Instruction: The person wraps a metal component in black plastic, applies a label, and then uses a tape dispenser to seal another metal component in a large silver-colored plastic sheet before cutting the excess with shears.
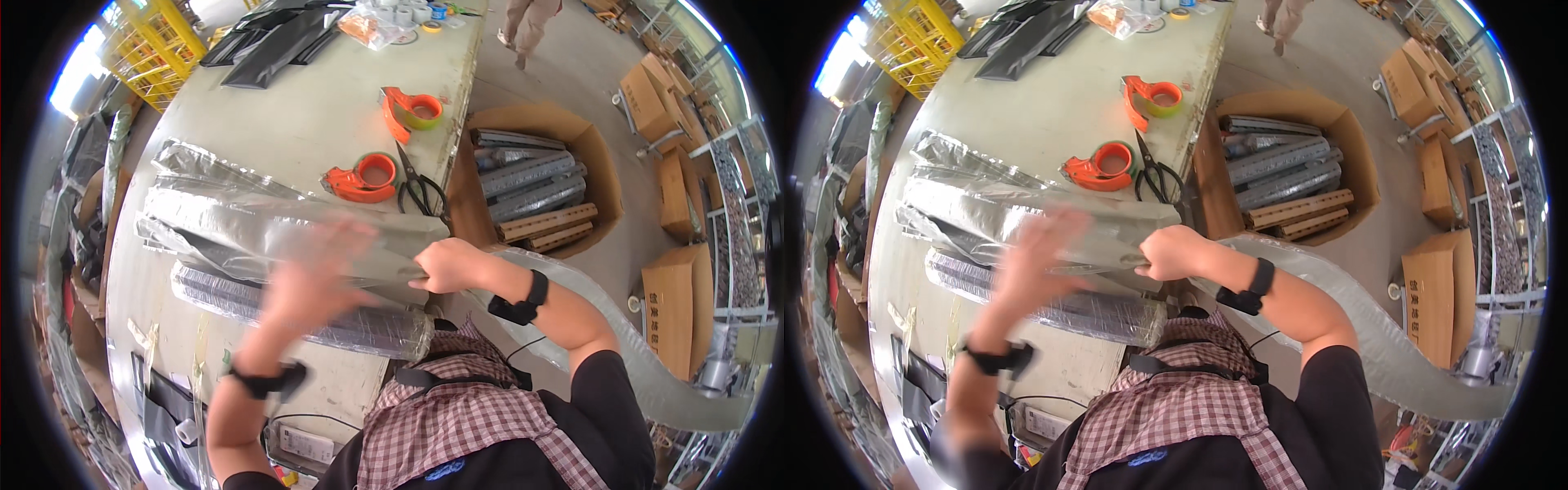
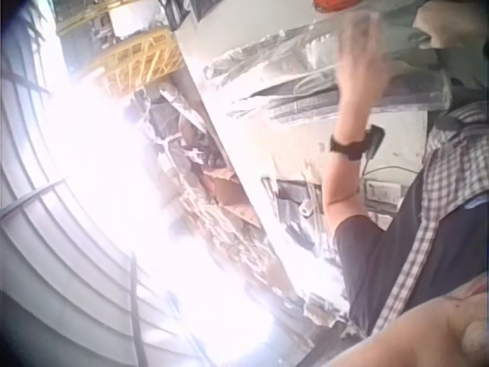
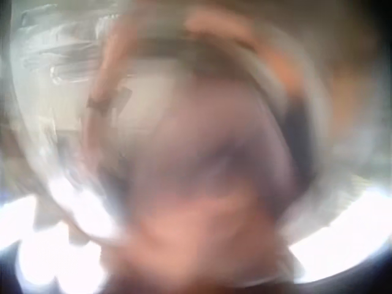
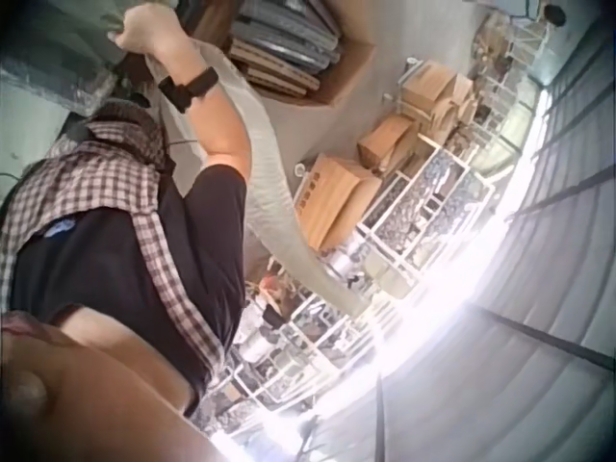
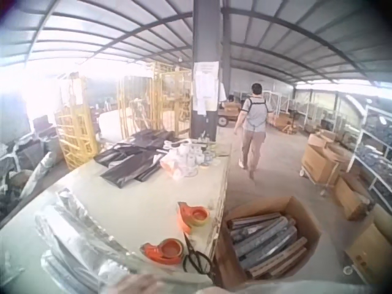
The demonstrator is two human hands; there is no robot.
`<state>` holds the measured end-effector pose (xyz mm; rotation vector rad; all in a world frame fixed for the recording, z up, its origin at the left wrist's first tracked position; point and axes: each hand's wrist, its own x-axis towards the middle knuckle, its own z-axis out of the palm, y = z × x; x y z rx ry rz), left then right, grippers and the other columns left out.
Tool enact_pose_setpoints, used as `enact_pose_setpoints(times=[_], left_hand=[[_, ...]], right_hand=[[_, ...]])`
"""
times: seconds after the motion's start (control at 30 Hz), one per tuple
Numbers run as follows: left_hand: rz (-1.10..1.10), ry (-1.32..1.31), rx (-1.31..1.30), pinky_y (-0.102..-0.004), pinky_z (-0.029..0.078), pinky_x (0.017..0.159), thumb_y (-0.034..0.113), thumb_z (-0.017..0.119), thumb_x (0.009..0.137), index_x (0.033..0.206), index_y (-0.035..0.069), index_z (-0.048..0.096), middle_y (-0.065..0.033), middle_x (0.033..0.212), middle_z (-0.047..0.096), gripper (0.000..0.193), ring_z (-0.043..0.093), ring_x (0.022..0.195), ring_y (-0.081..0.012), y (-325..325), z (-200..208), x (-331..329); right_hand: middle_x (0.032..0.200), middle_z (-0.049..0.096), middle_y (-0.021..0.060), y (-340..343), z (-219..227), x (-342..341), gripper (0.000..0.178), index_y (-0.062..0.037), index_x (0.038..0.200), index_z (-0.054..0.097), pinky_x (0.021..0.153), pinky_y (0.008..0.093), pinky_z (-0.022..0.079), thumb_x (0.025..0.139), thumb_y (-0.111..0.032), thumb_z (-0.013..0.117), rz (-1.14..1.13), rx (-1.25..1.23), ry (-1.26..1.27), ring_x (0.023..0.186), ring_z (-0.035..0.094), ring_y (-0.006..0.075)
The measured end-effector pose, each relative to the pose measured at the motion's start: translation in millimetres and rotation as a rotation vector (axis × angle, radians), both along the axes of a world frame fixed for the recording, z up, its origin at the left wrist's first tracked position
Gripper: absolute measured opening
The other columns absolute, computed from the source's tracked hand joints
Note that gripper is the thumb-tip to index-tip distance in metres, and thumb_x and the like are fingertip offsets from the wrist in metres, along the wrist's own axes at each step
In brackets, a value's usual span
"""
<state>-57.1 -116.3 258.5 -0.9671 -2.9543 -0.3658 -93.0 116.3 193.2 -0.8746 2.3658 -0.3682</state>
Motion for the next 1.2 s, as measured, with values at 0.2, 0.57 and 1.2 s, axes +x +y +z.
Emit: enact_pose_setpoints(times=[0.2,0.57,1.2], left_hand=[[0.115,-0.147,-0.149,-0.0358,0.048,0.075,0.023,0.057,0.078,0.109,0.006,0.05,-0.0114,0.089,0.063,0.036,0.062,0.086,-0.0247,67,-91,-37],[-0.08,-0.55,-0.376,-0.0395,0.05,0.063,0.024,0.051,0.085,0.095,0.007,0.057,-0.0082,0.076,0.065,0.021,0.064,0.074,-0.0276,73,-100,-47],[0.158,-1.204,0.365,-0.0258,0.043,0.048,0.023,0.055,0.087,0.087,-0.004,0.052,-0.0089,0.07,0.057,0.026,0.054,0.059,-0.0134,113,-74,-120]], right_hand=[[0.086,0.064,0.0158,20,-29,-70,0.046,0.0015,0.09,0.062,0.069,0.0343,0.047,0.075,-0.043,0.063,0.154,-0.516,-0.272,0.076,0.061,0.0253],[0.071,0.061,0.0195,-5,-103,-114,0.062,0.0088,0.117,0.04,0.061,0.0417,0.051,0.065,-0.015,0.065,-0.36,0.089,0.324,0.069,0.062,0.0338],[0.106,0.05,0.01,88,-34,126,0.079,-0.0044,0.131,0.024,0.087,0.0329,0.044,0.079,-0.058,0.05,-0.723,-1.149,-1.164,0.105,0.051,0.0196]])
